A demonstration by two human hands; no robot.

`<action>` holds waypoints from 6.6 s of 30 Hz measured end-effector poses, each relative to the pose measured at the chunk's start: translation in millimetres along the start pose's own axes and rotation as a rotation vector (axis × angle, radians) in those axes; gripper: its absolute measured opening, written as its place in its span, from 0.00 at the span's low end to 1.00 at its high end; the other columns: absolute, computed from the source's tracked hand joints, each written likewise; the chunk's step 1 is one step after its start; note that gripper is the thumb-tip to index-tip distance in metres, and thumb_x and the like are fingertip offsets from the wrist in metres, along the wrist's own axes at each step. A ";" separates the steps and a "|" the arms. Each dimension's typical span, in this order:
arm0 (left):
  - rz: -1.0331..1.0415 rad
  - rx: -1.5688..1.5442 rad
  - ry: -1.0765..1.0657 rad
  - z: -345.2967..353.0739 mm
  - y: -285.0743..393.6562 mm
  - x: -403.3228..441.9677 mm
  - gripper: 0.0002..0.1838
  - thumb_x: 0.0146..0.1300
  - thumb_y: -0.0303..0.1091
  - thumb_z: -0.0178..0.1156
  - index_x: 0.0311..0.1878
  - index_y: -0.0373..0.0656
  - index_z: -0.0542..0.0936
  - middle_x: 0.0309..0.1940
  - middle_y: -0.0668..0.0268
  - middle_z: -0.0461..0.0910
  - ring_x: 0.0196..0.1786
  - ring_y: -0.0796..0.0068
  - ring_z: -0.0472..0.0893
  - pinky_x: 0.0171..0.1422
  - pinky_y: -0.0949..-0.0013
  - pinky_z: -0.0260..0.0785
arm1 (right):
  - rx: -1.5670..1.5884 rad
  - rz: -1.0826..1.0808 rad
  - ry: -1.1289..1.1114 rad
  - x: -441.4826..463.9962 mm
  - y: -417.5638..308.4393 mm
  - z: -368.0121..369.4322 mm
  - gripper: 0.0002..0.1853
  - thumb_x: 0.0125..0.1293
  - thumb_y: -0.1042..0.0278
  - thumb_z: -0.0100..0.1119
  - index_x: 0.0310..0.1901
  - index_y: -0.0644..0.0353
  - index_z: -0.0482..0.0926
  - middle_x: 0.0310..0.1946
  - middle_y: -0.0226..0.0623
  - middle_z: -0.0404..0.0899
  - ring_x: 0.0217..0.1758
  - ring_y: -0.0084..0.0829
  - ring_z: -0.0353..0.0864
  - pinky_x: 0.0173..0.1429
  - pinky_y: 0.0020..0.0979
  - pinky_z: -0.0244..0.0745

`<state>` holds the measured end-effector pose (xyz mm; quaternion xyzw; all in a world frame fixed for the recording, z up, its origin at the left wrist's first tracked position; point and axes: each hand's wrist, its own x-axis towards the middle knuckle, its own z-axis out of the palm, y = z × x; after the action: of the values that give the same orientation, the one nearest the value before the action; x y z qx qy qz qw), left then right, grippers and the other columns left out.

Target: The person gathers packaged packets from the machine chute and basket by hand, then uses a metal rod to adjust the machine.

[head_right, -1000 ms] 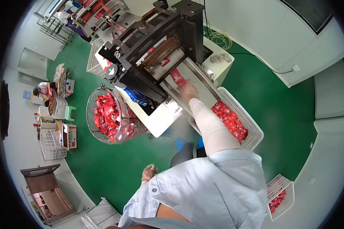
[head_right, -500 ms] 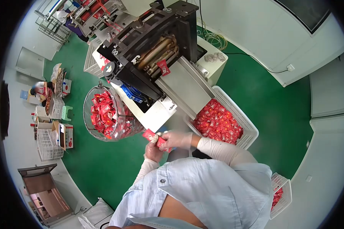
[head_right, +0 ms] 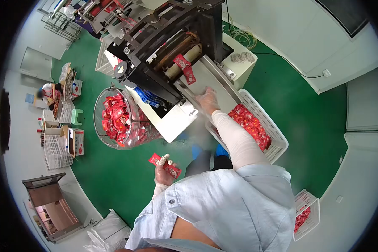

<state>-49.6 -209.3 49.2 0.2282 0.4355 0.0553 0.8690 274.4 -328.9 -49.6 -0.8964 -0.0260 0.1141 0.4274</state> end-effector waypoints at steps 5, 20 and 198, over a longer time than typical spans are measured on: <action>-0.042 -0.030 -0.022 4.1 1.4 -0.7 0.12 0.65 0.39 0.57 0.47 0.44 0.75 0.29 0.66 0.76 0.30 0.71 0.75 0.36 0.69 0.70 | -0.264 -0.059 -0.064 32.9 0.7 0.7 0.28 0.50 0.50 0.67 0.46 0.63 0.75 0.55 0.54 0.69 0.59 0.55 0.63 0.62 0.38 0.63; -0.103 0.026 -0.259 48.6 6.5 24.2 0.16 0.65 0.42 0.57 0.48 0.38 0.74 0.33 0.60 0.76 0.33 0.69 0.74 0.39 0.70 0.71 | 0.839 0.182 -0.541 -44.5 -58.8 -68.4 0.22 0.57 0.67 0.66 0.51 0.60 0.70 0.40 0.34 0.80 0.37 0.24 0.79 0.46 0.29 0.76; -0.013 0.361 0.110 37.7 13.5 -9.2 0.08 0.66 0.33 0.54 0.43 0.38 0.73 0.27 0.63 0.73 0.29 0.73 0.70 0.33 0.76 0.66 | -0.037 0.036 0.035 -1.0 5.8 -18.8 0.40 0.49 0.51 0.70 0.61 0.60 0.64 0.57 0.51 0.64 0.61 0.49 0.66 0.64 0.38 0.66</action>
<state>-24.4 -213.2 81.5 0.3743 0.4867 -0.0172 0.7891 277.4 -347.0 -42.5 -0.9063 -0.0045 0.1054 0.4091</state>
